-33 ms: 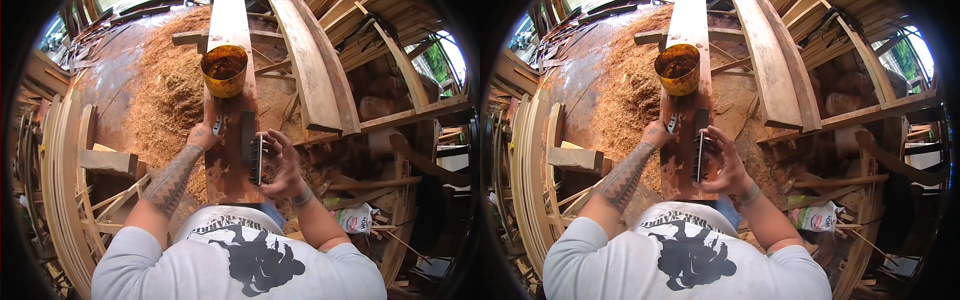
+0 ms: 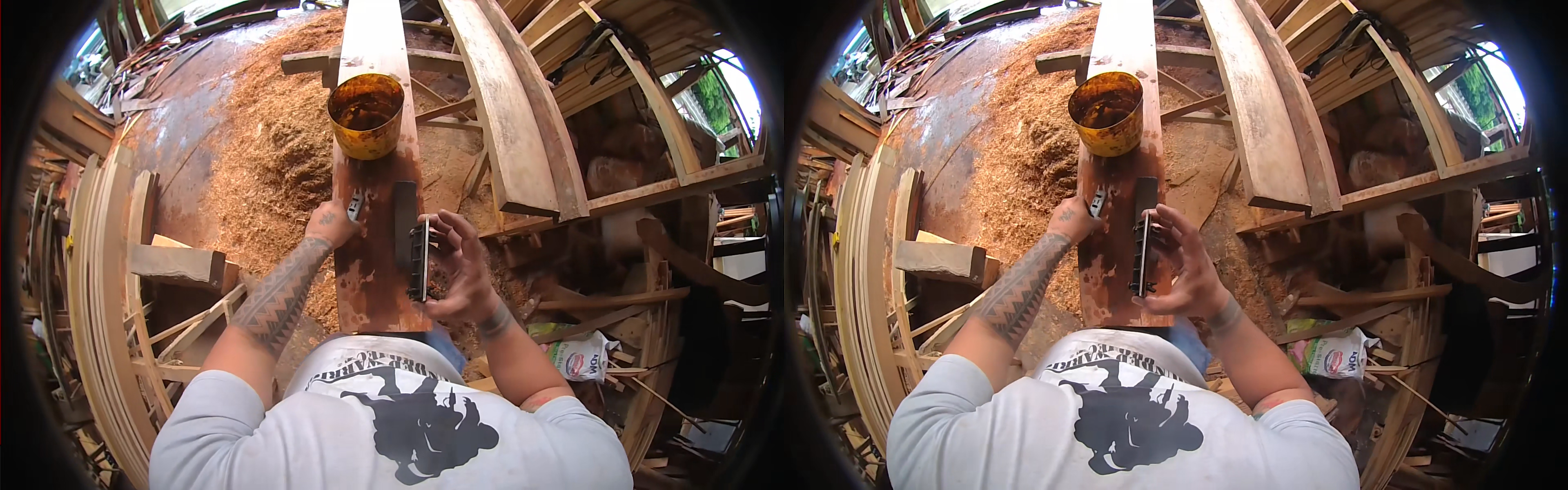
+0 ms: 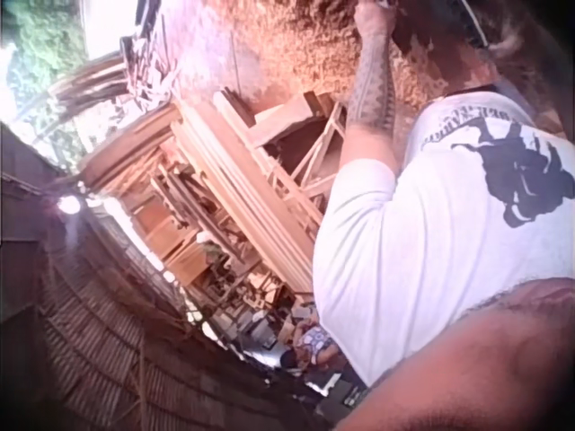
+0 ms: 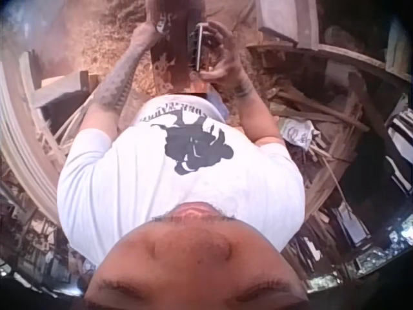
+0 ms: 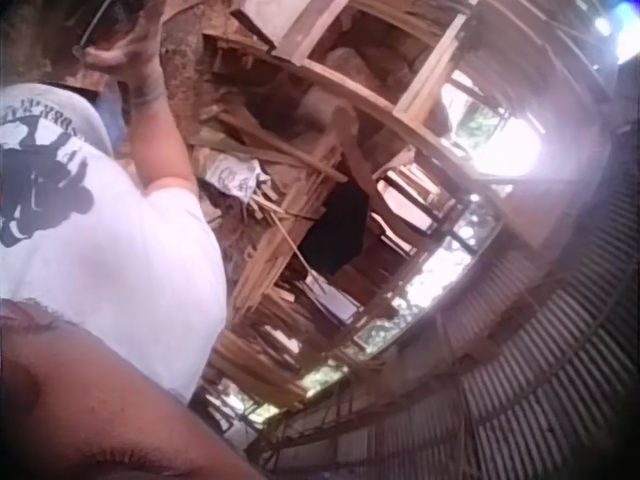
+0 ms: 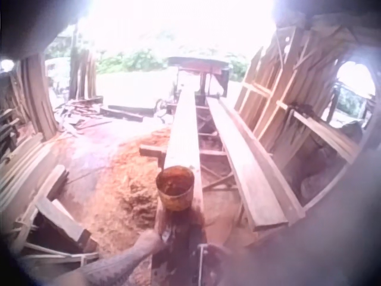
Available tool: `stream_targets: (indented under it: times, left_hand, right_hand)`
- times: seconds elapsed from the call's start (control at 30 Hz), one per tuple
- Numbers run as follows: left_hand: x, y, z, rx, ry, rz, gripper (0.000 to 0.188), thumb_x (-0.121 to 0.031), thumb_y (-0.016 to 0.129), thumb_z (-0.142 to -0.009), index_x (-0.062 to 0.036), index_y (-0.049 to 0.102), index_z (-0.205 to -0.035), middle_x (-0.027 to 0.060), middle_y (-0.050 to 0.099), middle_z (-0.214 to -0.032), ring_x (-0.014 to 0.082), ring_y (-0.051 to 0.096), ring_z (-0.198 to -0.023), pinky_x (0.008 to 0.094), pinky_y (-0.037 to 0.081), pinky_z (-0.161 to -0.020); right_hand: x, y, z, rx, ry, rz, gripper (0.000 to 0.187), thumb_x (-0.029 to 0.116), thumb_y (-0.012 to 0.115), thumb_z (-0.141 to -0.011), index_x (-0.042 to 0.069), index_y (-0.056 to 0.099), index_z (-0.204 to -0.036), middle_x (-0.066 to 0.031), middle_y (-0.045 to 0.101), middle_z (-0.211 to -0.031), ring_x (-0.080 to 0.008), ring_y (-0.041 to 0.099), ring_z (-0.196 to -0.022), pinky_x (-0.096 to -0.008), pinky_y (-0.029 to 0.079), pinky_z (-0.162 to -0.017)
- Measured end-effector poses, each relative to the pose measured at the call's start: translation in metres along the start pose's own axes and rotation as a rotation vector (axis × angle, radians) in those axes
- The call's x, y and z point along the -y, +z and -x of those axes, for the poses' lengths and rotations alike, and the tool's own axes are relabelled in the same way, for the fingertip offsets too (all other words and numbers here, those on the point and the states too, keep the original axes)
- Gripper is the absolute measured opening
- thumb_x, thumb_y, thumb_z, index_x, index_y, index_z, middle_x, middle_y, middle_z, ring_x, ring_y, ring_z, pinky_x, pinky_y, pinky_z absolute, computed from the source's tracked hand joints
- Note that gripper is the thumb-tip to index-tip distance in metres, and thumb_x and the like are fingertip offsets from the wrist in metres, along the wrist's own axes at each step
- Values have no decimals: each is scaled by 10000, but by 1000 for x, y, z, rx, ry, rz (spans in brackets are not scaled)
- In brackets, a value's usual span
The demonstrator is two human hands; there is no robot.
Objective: The person assembles a metal hand plane by hand over a wooden beam, carefully positioning the blade and the lever cap into the main body.
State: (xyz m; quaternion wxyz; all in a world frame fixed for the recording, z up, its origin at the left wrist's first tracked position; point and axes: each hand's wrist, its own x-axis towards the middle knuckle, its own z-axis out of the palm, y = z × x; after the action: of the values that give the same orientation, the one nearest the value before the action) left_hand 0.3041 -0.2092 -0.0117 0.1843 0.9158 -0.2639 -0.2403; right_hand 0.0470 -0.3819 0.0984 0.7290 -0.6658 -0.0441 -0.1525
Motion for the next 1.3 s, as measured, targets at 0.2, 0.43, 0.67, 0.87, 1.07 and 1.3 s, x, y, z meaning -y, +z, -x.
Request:
stream_targets:
  times: [0.2, 0.43, 0.67, 0.87, 1.07, 1.3]
  left_hand:
    - [1, 7, -2, 29, -52, 74, 663, -429, 966, -774, 39, 742, -1187, 291, 781, -1225, 431, 764, -1169, 498, 623, -1013]
    - [1, 6, 2, 238, -155, 748, 702, -69, 891, -912, -30, 601, -1550, 147, 799, -1204, 238, 809, -998, 383, 675, -814]
    - [-49, -44, 72, 640, 344, 1939, 859, -15, 820, -1002, -90, 367, -1728, 72, 756, -1187, 91, 729, -864, 243, 622, -700]
    - [-89, -105, 106, 516, 476, 1821, 699, 12, 745, -1040, -140, 392, -1625, 108, 717, -1253, 183, 783, -913, 339, 698, -724]
    - [-102, -124, 115, 472, 475, 1915, 396, 49, 697, -1035, -115, 478, -1320, 155, 737, -1153, 278, 809, -949, 447, 707, -802]
    - [-107, -127, 114, 561, 758, 1932, 335, 92, 760, -965, -90, 557, -1161, 163, 733, -1185, 316, 813, -1055, 412, 669, -830]
  right_hand:
    - [-2, -12, -8, 12, -5, 14, 1348, 97, 1027, -682, 77, 227, -1767, -158, 450, -1682, -277, 521, -1531, -457, 425, -1304]
    - [-1, -20, -15, 10, 3, 21, 1350, 123, 1033, -674, 81, 236, -1763, -172, 453, -1676, -281, 524, -1528, -457, 412, -1312]
    - [23, -27, -25, 24, 37, -261, 1422, 117, 1063, -644, 87, 196, -1770, -233, 447, -1686, -334, 539, -1522, -475, 496, -1256]
    - [47, -24, -36, 52, 6, -319, 1448, 164, 1077, -622, 68, 204, -1773, -257, 500, -1667, -351, 548, -1530, -494, 478, -1270]
    - [59, -13, -40, 60, 18, -468, 1472, 200, 1090, -623, 36, 184, -1771, -289, 523, -1636, -375, 588, -1502, -496, 503, -1256]
    - [78, -1, -40, 95, 15, -685, 1464, 186, 1090, -628, 16, 183, -1765, -319, 575, -1592, -398, 622, -1474, -510, 488, -1272]
